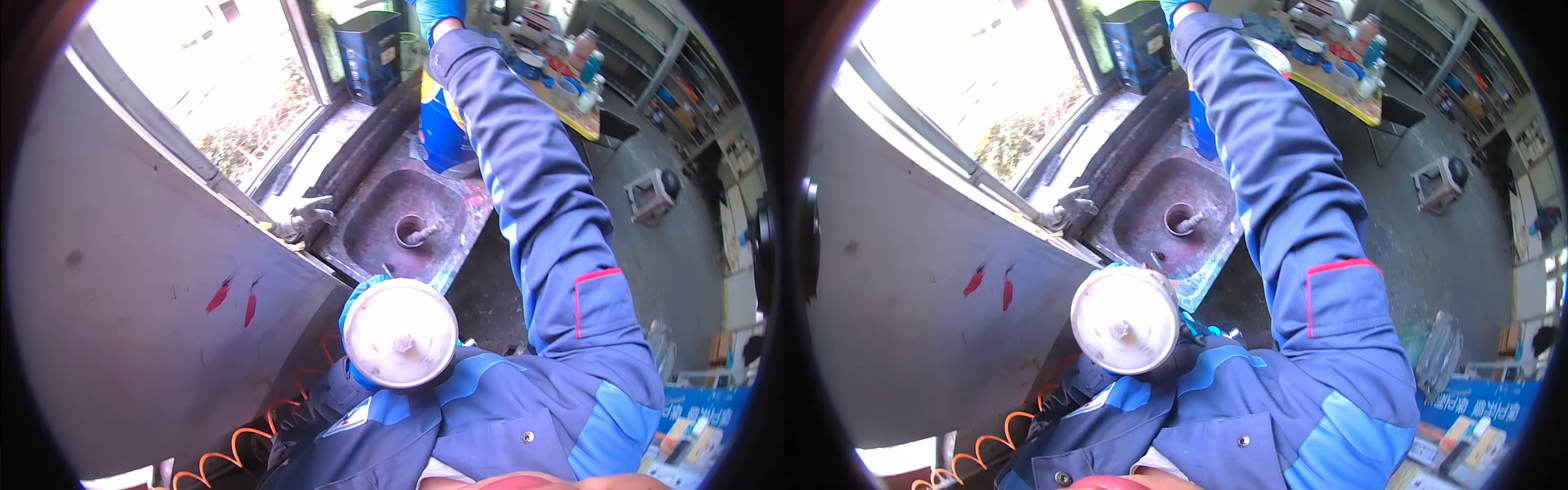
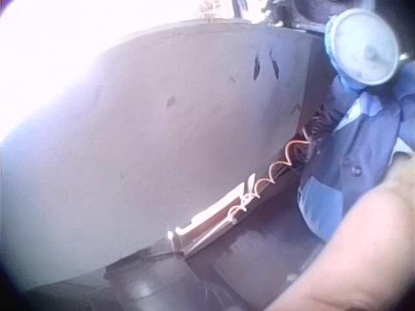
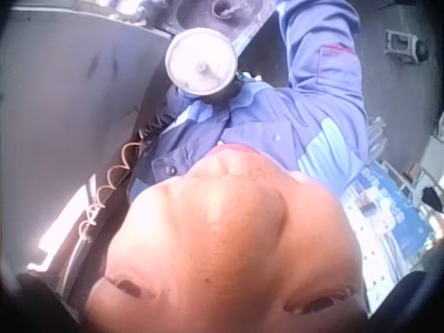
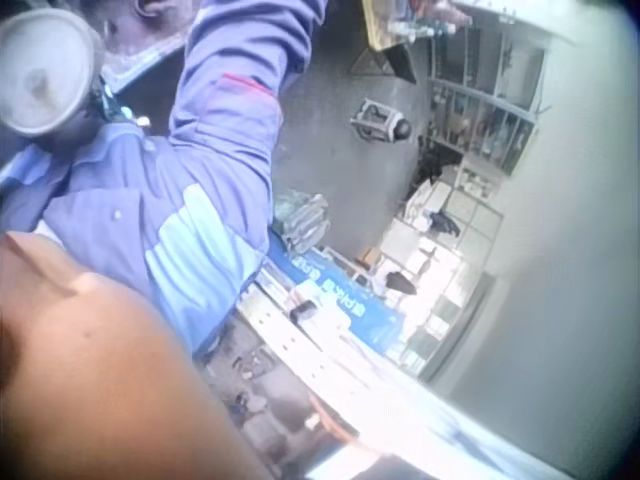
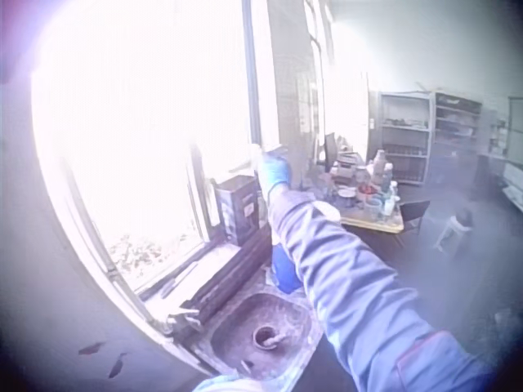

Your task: The person pours paint from a large can into a spray gun cup, attaches the cup to the spray gun, and tests the spray by firing it toward a window. They then clean the spray gun cup with a brush and wipe it with a cloth before refilling it with paint.

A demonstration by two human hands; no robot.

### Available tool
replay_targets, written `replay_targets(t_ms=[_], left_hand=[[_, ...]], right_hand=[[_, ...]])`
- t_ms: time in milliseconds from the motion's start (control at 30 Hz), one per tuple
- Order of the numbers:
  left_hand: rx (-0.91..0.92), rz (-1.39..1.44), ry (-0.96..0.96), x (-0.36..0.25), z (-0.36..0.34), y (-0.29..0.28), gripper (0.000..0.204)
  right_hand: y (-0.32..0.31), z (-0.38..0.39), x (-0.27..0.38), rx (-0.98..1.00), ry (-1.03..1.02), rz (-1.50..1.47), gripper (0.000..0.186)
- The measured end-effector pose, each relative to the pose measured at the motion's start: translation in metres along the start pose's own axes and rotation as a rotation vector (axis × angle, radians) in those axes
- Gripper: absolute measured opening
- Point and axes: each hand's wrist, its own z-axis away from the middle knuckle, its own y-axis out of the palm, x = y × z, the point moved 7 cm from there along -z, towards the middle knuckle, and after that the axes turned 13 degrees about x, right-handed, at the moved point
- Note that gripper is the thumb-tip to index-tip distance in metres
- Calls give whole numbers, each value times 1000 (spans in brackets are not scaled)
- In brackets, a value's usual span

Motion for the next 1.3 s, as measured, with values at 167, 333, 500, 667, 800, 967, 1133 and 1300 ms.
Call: replay_targets(t_ms=[167, 333, 500, 667, 800, 967, 1133, 1300], left_hand=[[-149, -66, -90, -1, 36, -19, 59], [-112, -111, -86, -3, 38, -28, 61], [98, -130, -42, 3, 26, -28, 64], [268, -186, 51, 0, 26, -13, 67], [429, -287, 271, -27, 34, 25, 70], [875, -346, 742, -107, 87, 106, 73], [1712, -315, 1193, -164, 208, 189, 77], [2368, -79, 1307, -183, 343, 213, 67]], right_hand=[[67, -43, -32, 251, -189, -758, 13], [60, 93, 6, 383, -129, -936, 55], [14, 331, 72, 686, -71, -893, 59], [-20, 509, 141, 397, 101, -455, 124], [-45, 595, 206, -51, -127, 276, 111], [-29, 697, 257, -125, -3, 126, 104], [19, 798, 302, -65, 150, -93, 77], [72, 899, 367, -128, 321, 40, 75]])
